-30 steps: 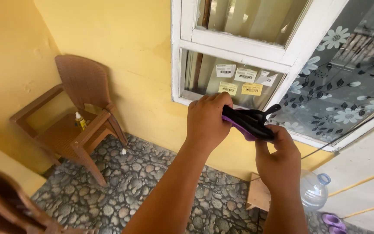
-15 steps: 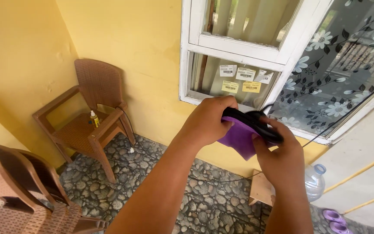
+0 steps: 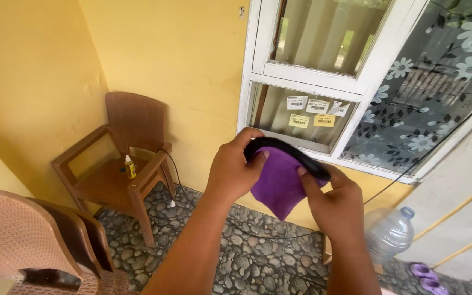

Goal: The person sprays a cleaning solution onto a window and wipes the glass with a purple cloth. They clean the window frame and the adjacent glass pane, moving the cloth across the surfaces in a systematic manner.

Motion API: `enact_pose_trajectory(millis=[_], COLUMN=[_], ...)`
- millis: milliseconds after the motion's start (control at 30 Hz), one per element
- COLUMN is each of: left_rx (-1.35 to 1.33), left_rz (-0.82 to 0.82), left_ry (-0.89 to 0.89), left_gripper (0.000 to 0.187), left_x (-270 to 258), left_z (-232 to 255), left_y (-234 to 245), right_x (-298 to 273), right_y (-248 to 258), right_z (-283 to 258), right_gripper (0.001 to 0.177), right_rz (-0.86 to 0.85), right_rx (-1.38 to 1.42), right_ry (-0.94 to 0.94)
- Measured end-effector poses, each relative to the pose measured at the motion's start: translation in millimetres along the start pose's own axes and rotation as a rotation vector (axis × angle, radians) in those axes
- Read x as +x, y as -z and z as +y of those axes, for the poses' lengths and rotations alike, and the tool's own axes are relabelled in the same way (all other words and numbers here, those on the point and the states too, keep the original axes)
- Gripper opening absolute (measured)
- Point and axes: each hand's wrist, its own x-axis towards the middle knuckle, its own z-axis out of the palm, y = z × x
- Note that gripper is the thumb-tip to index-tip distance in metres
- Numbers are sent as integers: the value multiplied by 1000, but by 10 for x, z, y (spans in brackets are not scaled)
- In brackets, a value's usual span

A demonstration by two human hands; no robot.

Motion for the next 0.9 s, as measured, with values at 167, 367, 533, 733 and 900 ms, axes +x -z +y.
enact_pose_trajectory(millis=[167,367,533,733,900], left_rx=[-203,-456,-451,-242,-434], left_rz=[39,56,-146,-103,-437], left_ry=[96,264,298,20,-139], left_gripper=[28,20,10,23,53], left_x=[25,328,682,1148,1501], left_z=[-38,-257,-86,273,208], left_y=[-18,-424,-887,-1422,-1748], right_x=[-104,107,574,1168,1687], right_y=[-8,-26,-80,-37,-249], right_z=[-56,107,567,586,628], right_gripper=[18,35,53,37,64], right_rz=[-59,-165,62,-61,-295], right_rx=[288,469,62,221,1083], right_ry=[-18,-173,52,-7,-46])
